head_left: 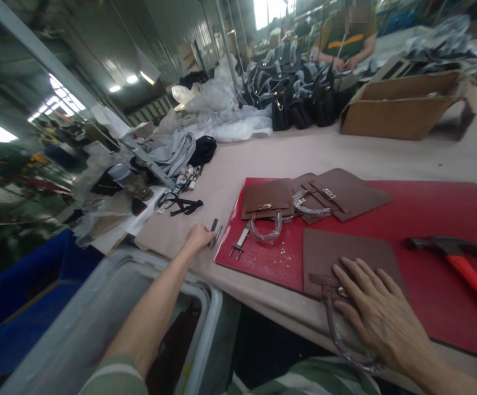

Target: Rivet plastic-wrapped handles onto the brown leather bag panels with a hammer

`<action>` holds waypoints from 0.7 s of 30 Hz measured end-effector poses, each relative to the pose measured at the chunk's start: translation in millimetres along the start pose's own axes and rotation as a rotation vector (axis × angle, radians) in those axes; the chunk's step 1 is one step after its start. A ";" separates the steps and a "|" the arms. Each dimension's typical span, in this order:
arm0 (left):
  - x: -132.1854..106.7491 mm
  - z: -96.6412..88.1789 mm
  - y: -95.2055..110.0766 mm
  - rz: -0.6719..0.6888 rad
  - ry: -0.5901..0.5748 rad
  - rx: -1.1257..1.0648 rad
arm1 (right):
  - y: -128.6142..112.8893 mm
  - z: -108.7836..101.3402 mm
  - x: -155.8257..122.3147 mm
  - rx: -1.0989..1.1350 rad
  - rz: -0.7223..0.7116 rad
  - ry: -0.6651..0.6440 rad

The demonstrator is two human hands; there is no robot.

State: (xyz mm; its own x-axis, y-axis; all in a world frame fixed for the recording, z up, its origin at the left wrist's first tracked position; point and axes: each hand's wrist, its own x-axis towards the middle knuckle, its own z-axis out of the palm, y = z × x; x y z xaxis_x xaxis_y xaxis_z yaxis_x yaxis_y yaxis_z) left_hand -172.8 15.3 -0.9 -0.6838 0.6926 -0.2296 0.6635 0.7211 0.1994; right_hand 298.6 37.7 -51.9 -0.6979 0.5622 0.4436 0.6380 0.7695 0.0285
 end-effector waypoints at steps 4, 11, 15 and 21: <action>9.0 -7.0 7.8 -0.032 -0.078 0.056 | -0.9 -0.8 -0.1 0.000 0.009 -0.025; -27.8 -10.1 29.3 0.148 0.078 0.105 | -4.3 -6.3 -0.9 0.023 0.047 -0.063; -50.5 1.6 56.8 0.383 -0.074 0.100 | -9.5 -18.1 1.7 0.021 0.079 -0.142; -53.2 8.5 85.2 0.403 -0.155 0.235 | -15.8 -27.8 5.1 0.071 0.147 -0.240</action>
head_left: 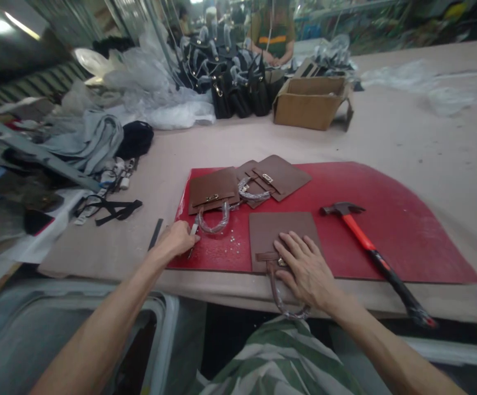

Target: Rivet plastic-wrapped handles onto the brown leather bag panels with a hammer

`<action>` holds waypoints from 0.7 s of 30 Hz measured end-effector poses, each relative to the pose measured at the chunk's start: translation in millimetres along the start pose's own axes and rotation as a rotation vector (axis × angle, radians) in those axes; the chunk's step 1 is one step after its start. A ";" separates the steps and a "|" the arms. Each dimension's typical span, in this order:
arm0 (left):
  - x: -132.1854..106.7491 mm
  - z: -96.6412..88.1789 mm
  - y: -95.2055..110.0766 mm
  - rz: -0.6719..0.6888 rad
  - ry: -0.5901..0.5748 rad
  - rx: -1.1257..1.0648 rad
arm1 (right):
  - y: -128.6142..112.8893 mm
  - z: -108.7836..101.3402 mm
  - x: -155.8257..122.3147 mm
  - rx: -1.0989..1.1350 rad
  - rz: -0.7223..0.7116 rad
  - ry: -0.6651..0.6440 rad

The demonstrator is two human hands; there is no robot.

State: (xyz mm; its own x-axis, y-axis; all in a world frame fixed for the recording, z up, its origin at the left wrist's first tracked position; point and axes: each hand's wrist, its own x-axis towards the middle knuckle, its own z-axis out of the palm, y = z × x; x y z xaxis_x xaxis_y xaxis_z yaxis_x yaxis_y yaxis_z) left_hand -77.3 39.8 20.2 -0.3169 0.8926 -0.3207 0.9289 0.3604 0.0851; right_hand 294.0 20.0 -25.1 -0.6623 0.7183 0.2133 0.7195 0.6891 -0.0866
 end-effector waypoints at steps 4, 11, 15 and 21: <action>0.9 -4.2 -7.0 -0.062 -0.129 -0.192 | -1.3 -1.9 -0.1 0.048 0.026 -0.014; -50.1 0.0 -36.9 -0.149 -0.334 -1.153 | -3.3 -2.0 -2.6 0.068 0.044 -0.007; -85.0 15.1 -21.9 -0.189 -0.230 -1.496 | -5.3 -2.1 -3.5 0.056 0.053 0.014; -107.9 43.7 39.0 -0.109 -0.247 -1.781 | -5.8 -2.3 -3.1 0.030 0.034 0.011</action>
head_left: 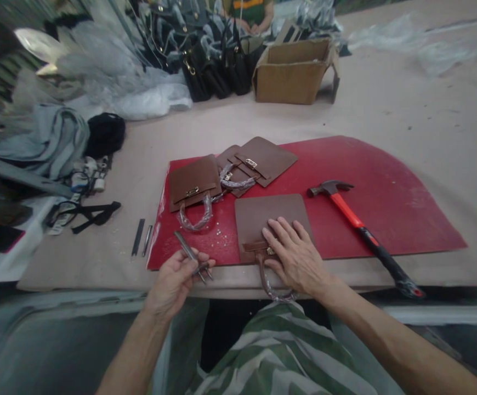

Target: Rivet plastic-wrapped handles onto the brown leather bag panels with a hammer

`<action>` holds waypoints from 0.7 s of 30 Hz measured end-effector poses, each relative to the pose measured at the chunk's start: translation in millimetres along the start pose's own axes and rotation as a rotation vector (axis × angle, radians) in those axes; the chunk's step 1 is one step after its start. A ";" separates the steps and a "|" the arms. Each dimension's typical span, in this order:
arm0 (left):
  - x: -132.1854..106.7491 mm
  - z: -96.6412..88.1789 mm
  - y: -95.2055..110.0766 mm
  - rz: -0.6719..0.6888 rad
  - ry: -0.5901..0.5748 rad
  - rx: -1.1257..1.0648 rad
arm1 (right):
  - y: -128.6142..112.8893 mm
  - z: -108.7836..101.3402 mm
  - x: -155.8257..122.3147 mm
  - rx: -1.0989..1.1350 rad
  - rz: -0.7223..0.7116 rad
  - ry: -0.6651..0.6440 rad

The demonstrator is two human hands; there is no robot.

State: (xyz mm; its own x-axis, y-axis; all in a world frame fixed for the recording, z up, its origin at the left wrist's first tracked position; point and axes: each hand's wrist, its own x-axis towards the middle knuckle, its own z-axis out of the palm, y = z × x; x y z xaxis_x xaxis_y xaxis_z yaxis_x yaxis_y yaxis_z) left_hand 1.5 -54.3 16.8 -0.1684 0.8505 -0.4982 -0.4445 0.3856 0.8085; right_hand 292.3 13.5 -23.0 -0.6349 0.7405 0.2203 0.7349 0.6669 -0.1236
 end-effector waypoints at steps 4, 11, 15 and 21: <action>10.9 31.1 -20.1 0.031 -0.057 -0.055 | 0.5 -0.1 0.3 -0.006 -0.023 0.006; 34.0 52.6 -37.2 0.479 -0.105 0.214 | 2.6 0.2 0.5 0.013 -0.028 0.005; 33.2 56.1 -39.6 0.602 -0.113 0.404 | 3.3 2.9 -0.4 0.032 -0.020 0.000; 26.4 51.1 -49.7 0.598 -0.050 0.403 | 3.8 4.2 -0.6 0.056 -0.003 -0.013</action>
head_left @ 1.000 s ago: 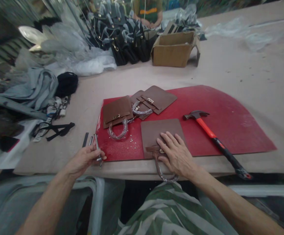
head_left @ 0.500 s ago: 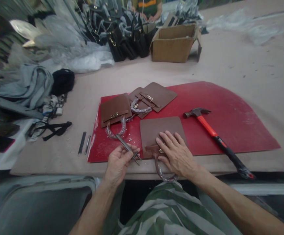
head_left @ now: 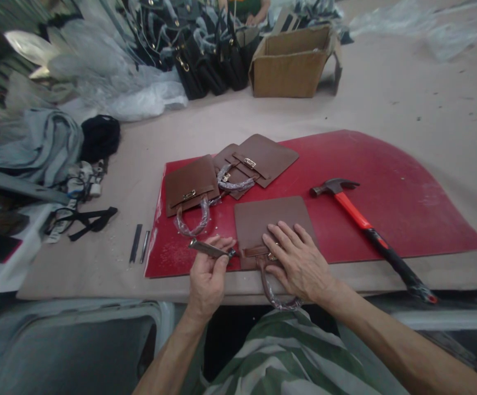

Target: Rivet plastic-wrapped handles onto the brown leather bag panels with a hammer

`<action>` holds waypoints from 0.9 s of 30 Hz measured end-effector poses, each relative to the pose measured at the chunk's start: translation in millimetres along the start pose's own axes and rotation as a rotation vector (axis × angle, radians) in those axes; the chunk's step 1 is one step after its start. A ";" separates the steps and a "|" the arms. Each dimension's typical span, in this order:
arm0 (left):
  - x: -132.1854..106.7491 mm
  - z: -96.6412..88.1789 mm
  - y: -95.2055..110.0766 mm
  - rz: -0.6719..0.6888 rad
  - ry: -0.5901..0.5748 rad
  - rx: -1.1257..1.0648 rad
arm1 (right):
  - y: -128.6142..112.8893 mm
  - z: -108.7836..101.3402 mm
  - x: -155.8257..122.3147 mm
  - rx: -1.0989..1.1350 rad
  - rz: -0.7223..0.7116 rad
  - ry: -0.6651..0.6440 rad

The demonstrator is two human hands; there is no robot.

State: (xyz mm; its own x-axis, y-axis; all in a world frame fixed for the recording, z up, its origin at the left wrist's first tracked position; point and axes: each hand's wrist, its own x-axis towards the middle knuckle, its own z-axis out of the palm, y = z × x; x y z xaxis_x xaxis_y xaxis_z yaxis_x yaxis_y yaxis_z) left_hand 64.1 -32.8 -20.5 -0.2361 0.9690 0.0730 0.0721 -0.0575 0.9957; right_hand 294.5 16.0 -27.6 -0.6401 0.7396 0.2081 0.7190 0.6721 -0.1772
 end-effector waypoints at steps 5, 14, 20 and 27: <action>-2.9 -15.4 -10.1 -0.126 -0.022 -0.024 | 0.1 -1.4 0.9 0.011 0.001 -0.007; 11.2 -20.4 1.4 0.034 -0.008 0.121 | 0.2 -2.2 1.4 0.012 0.007 -0.005; 21.2 -7.9 0.5 0.184 -0.100 0.226 | -0.5 -2.9 2.0 0.010 0.012 -0.016; 23.6 1.1 -0.5 0.235 -0.142 0.275 | -0.3 -2.7 2.3 0.019 0.021 -0.032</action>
State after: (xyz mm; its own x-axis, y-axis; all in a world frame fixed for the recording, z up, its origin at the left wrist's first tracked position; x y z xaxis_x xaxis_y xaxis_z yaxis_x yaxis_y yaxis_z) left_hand 59.5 -9.6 -19.4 -0.0470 0.9619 0.2692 0.3698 -0.2336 0.8993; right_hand 293.6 17.4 -24.5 -0.6336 0.7540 0.1731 0.7271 0.6569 -0.1998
